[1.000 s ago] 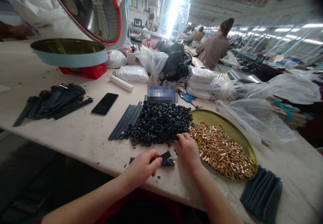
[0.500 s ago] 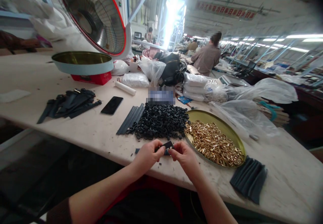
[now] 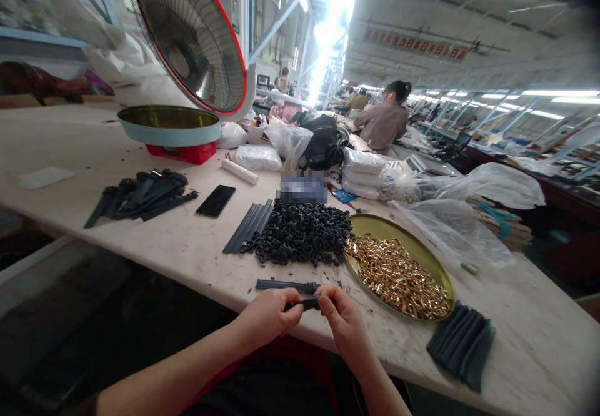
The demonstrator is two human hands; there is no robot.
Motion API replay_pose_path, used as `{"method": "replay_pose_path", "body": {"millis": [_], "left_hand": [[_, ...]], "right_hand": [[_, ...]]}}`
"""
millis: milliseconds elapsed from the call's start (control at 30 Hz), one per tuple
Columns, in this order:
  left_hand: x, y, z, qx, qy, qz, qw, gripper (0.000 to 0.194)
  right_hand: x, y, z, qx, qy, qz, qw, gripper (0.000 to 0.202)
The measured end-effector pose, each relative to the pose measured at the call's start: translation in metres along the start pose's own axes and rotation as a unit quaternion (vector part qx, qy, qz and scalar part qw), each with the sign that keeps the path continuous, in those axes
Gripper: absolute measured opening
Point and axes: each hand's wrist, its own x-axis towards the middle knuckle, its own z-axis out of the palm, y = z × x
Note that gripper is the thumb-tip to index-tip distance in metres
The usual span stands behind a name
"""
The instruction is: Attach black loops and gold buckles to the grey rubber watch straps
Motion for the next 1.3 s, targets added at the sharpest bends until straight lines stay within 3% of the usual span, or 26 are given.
{"method": "replay_pose_path", "body": {"millis": [100,333,467,667,800,933,1133,1300], "left_hand": [[-0.004,0.003,-0.01,0.011,-0.045,-0.015,0.999,0.024],[-0.001,0.004,-0.015,0.072,-0.021,0.015,0.997,0.021],[0.003,0.004,-0.01,0.0,-0.018,0.026,1.0,0.023],[0.013,-0.001,-0.01,-0.147,-0.021,0.007,0.989,0.031],[0.025,-0.013,-0.006,-0.182,0.0,-0.008,0.983,0.02],[0.03,-0.012,-0.005,-0.19,-0.011,-0.025,0.981,0.018],[0.03,-0.007,-0.009,-0.099,0.012,-0.048,0.994,0.024],[0.03,-0.013,-0.008,0.005,0.027,-0.079,0.997,0.028]], "right_hand": [[-0.002,0.0,0.0,0.003,-0.04,0.019,0.999,0.026],[0.004,0.009,0.007,0.069,-0.019,0.083,0.994,0.024],[0.01,0.011,0.011,0.137,-0.023,0.13,0.982,0.027],[0.015,0.015,0.013,0.096,0.029,0.12,0.988,0.027],[0.015,0.011,0.014,0.103,0.031,0.082,0.991,0.034],[0.019,0.009,0.012,0.137,0.008,0.14,0.981,0.031],[0.022,0.009,0.01,0.232,-0.114,0.276,0.926,0.035],[0.016,0.012,0.011,0.283,-0.073,0.271,0.917,0.029]]}}
